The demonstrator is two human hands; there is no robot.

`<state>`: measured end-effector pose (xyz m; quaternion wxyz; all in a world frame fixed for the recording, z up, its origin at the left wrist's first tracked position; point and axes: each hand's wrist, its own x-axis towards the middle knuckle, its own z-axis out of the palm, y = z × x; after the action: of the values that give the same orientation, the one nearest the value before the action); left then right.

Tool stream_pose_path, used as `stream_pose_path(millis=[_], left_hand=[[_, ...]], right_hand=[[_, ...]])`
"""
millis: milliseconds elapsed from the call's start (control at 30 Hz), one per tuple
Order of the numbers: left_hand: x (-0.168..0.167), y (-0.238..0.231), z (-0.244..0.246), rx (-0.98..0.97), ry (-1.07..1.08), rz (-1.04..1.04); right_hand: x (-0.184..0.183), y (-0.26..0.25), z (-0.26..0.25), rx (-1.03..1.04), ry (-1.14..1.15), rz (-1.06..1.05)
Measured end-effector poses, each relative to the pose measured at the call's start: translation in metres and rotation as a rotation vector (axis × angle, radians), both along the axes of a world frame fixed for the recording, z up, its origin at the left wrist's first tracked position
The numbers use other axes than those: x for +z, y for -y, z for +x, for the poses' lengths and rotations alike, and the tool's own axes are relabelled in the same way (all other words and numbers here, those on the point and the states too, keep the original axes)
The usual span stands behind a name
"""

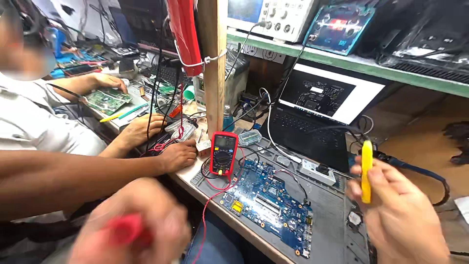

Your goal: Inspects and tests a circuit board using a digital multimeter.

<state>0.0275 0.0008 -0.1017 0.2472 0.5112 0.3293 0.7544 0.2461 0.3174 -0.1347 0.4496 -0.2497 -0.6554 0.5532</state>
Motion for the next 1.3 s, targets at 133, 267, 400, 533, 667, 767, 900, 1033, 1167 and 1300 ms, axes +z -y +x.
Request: stream_pose_path(millis=[133, 267, 400, 533, 667, 767, 900, 1033, 1167, 1300], left_hand=[[-0.030, -0.029, -0.039, 0.415, -0.209, -0.303], [-0.050, -0.053, -0.058, 0.331, -0.023, -0.466], [-0.053, -0.060, -0.055, 0.248, 0.032, -0.455], [-0.053, -0.071, -0.049, 0.230, 0.139, -0.454], [-0.045, -0.079, -0.046, 0.042, 0.361, -0.412], [-0.035, -0.083, -0.039, -0.033, 0.402, -0.356], [-0.031, -0.099, -0.027, -0.074, 0.319, -0.350], [-0.032, -0.110, -0.015, -0.126, 0.034, -0.365], [-0.033, -0.110, -0.014, -0.054, -0.206, -0.357], [-0.029, -0.114, -0.015, -0.097, -0.087, -0.393]], right_hand=[[0.046, 0.000, -0.042, 0.024, -0.217, 0.020], [0.067, -0.011, -0.065, 0.046, -0.316, 0.044], [0.077, -0.024, -0.050, -0.081, -0.366, 0.124], [0.072, -0.060, -0.013, -0.226, -0.430, 0.030], [0.049, -0.070, 0.005, -0.255, -0.365, -0.106], [0.018, -0.053, 0.010, -0.175, -0.345, -0.280], [-0.030, -0.028, 0.004, 0.278, -0.556, -0.787], [-0.056, -0.006, -0.006, 0.477, -0.568, -0.986], [-0.070, -0.002, 0.006, 0.281, -0.051, -0.529], [-0.096, -0.020, 0.042, 0.123, 0.662, 0.025]])
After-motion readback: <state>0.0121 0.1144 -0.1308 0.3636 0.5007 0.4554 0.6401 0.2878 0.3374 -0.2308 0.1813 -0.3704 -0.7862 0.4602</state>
